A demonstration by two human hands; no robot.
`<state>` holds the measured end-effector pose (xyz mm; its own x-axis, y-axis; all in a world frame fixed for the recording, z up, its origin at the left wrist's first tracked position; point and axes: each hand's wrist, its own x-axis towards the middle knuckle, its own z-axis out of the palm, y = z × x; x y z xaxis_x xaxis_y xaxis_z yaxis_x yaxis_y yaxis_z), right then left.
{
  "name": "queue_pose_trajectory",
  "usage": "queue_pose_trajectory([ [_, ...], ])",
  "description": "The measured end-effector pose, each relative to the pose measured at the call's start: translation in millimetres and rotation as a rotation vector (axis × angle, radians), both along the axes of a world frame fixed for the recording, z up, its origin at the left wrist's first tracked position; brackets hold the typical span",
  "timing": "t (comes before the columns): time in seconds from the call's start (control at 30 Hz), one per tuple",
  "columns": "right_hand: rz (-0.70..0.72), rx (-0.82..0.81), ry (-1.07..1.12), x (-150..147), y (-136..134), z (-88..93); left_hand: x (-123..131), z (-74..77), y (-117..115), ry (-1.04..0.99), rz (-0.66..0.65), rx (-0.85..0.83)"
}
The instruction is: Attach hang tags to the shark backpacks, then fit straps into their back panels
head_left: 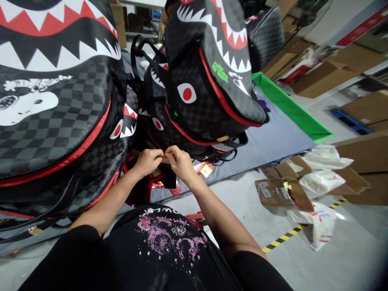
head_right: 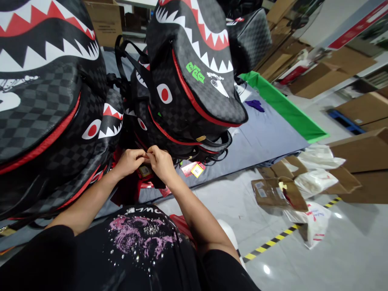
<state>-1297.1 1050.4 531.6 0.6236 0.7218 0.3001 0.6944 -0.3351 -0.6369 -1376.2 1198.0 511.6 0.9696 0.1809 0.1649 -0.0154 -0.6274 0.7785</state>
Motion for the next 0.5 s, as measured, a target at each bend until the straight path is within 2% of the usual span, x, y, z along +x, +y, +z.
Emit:
queue_pose_trajectory([
  [0.07,-0.014,0.010,-0.004,-1.0,-0.2,-0.5,-0.5,-0.4,-0.3,-0.004,0.024,0.004],
  [0.2,-0.005,0.013,-0.004,-2.9,-1.7,-1.4,-2.9,-0.5,-0.3,0.032,-0.056,0.063],
  [0.3,-0.003,0.006,-0.009,-4.3,-3.3,-2.4,-3.7,-1.0,0.0,0.018,0.016,0.115],
  [0.43,-0.012,0.005,-0.014,-5.2,-4.5,-3.9,-3.0,-1.4,0.8,0.012,-0.081,0.114],
  [0.5,-0.009,0.001,-0.019,-5.8,-4.8,-4.8,-2.5,-1.6,1.1,-0.001,-0.045,0.147],
])
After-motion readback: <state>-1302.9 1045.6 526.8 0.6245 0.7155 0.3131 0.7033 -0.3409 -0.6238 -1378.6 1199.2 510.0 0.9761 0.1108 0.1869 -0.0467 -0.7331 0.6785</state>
